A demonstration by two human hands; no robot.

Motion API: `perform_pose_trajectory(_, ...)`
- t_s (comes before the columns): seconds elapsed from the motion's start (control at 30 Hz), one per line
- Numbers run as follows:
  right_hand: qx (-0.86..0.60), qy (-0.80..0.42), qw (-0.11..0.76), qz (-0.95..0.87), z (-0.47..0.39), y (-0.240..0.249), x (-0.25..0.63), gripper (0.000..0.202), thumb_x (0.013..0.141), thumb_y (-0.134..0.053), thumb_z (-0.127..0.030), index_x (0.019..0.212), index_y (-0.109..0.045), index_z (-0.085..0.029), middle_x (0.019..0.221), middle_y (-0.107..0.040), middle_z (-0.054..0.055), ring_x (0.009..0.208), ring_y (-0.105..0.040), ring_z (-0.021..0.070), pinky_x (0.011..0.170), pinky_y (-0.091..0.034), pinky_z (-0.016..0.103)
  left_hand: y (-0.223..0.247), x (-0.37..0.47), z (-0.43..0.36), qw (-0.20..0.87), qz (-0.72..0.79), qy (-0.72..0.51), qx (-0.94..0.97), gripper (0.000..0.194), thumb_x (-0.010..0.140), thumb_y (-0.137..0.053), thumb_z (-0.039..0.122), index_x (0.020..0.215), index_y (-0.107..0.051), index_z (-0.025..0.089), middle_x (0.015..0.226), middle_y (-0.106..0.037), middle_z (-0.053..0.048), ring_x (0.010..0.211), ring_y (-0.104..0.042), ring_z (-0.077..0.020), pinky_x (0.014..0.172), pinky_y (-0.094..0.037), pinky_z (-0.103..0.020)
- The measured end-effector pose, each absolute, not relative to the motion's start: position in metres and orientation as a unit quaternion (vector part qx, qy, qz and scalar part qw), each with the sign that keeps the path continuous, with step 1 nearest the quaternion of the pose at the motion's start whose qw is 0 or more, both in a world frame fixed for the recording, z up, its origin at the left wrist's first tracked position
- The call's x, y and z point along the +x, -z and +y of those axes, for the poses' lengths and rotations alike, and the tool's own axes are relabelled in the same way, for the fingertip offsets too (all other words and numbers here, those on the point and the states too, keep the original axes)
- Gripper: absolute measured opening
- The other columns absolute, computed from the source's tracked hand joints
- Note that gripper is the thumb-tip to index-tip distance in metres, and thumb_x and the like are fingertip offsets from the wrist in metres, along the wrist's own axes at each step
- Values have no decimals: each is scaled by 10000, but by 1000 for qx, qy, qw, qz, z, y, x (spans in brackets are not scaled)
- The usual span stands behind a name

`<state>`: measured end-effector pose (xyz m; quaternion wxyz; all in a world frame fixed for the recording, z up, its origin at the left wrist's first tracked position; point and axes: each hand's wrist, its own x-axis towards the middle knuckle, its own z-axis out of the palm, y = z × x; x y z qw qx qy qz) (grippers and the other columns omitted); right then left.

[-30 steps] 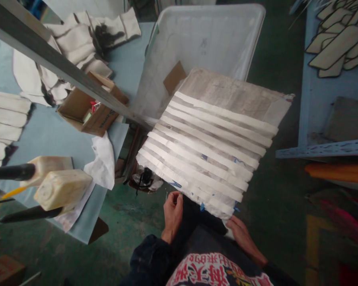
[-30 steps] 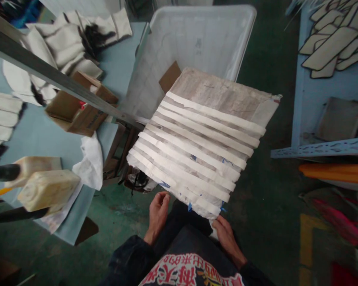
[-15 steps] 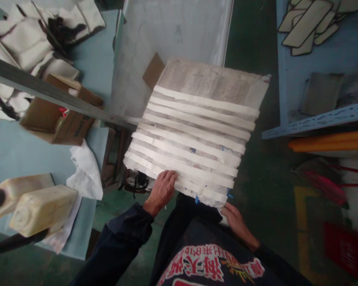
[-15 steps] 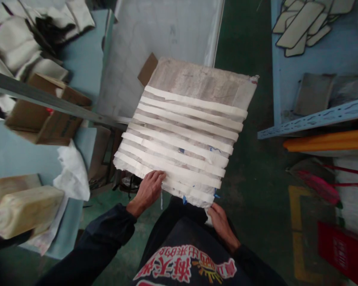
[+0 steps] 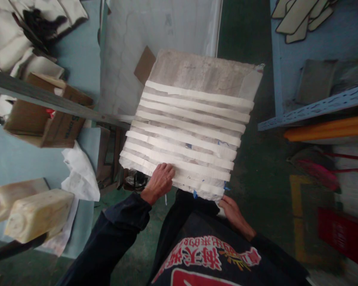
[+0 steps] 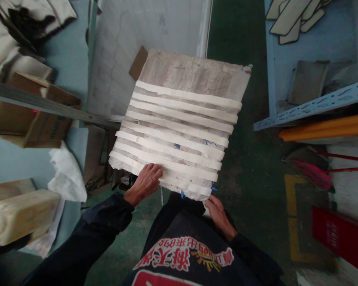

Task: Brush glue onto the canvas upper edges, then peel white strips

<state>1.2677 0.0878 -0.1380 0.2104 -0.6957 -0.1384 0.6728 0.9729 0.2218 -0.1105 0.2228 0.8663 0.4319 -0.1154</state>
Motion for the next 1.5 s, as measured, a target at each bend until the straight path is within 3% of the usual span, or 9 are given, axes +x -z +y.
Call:
perform_pose_trajectory(0.33,-686,-683,218,-124,86,145,1267,469,648,-597,-381,1012,-765,-138,789,-762,51,669,-613,214,606,-430,300,111,970,239,257,369,146,881,319,763,-569,89,1067,-611,178,1010,-667,-139,956,-550,-323,874,-433,-464)
perform_pose_trajectory(0.6,-686,-685,216,-121,95,136,1266,464,637,-588,-394,970,-773,-130,762,-755,53,633,-596,199,590,-425,299,117,975,239,246,389,143,876,201,788,-568,106,965,-611,190,978,-638,-145,951,-537,-337,841,-437,-480)
perform_pose_trajectory(0.83,-684,-684,214,-139,101,129,1269,370,661,-627,-480,827,-766,-180,791,-759,57,761,-638,255,656,-464,323,113,976,237,235,396,146,876,169,789,-577,119,934,-623,193,976,-631,-144,959,-523,-338,850,-436,-492)
perform_pose_trajectory(1.0,-690,-677,210,-142,100,132,1269,417,677,-634,-523,855,-764,-169,806,-757,65,803,-645,270,686,-474,333,109,973,234,240,382,149,880,107,765,-613,142,845,-613,214,952,-617,-137,968,-514,-339,852,-437,-500)
perform_pose_trajectory(1.2,-691,-674,215,-150,98,138,1269,443,705,-636,-543,873,-772,-157,840,-771,82,818,-657,280,681,-486,337,101,965,229,246,370,143,884,103,803,-600,182,901,-621,208,1064,-648,-145,1087,-507,-349,909,-425,-491)
perform_pose_trajectory(1.37,-681,-674,228,-171,96,138,1270,497,743,-657,-570,960,-782,-140,948,-789,104,897,-671,302,740,-508,349,100,963,234,272,344,164,884,35,808,-573,195,809,-598,220,833,-676,-89,910,-583,-300,889,-424,-461)
perform_pose_trajectory(1.5,-659,-686,241,-192,92,142,1272,571,782,-658,-612,1069,-772,-132,1024,-789,108,949,-674,302,800,-516,356,105,976,239,292,334,186,877,100,781,-585,207,871,-628,209,778,-703,-76,814,-633,-282,875,-433,-443)
